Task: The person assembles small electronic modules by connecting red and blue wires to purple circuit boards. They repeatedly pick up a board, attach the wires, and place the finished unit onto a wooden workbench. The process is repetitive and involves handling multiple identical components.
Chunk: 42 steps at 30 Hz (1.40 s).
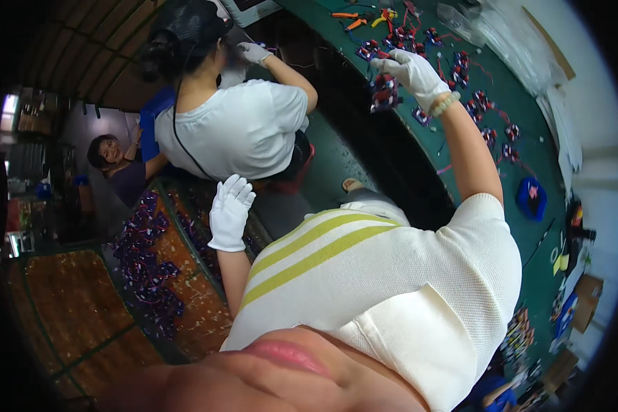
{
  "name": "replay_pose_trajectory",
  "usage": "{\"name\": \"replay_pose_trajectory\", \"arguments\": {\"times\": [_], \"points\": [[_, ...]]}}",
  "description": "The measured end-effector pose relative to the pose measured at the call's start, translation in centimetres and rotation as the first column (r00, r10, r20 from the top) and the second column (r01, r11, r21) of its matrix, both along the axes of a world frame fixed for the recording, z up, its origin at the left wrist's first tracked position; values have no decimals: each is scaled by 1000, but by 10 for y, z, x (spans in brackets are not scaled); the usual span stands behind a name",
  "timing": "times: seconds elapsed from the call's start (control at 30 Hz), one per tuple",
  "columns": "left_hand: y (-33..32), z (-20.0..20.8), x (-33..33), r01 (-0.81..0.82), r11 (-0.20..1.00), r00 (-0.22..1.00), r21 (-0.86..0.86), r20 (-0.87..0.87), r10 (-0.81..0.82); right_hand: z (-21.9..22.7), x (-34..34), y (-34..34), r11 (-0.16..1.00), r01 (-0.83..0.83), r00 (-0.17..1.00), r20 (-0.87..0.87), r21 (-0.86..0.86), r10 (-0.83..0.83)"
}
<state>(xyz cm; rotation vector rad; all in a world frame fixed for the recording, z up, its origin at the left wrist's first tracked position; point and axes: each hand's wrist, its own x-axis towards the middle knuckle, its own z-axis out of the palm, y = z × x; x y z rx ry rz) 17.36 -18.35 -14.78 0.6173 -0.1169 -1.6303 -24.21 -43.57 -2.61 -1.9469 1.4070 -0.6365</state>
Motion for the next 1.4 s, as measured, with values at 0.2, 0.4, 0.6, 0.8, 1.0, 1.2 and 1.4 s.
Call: {"name": "replay_pose_trajectory", "arguments": {"times": [0.2, 0.4, 0.6, 0.8, 1.0, 1.2, 1.4], "points": [[-21, -13, -59, -153, 982, 986, 113, -49, 160, -125, -61, -213, 994, 99, 995, 20, 51, -100], [-11, 8, -93, -336, 902, 942, 272, 120, 314, -275, -67, -364, 684, 250, 763, 296, 685, -575], [-9, 56, -120, -654, 678, 598, 334, 778, 194, -256, -7, -303, 708, 703, 698, -124, -69, -705], [-62, 191, -97, 81, 982, -900, -169, 412, 145, -252, 7, -195, 846, 284, 926, 358, -451, -120], [-39, 268, -123, 214, 972, -905, -94, 355, 234, -299, 80, -7, 668, -724, 689, 203, 172, 695], [55, 283, -104, 194, 979, -877, 64, 458, 144, -285, 118, 139, 198, -850, 235, 14, 488, 972], [160, 295, -63, 180, 963, -846, 201, 531, 47, -259, 171, 281, -31, -835, 18, 85, 550, 996]]}}
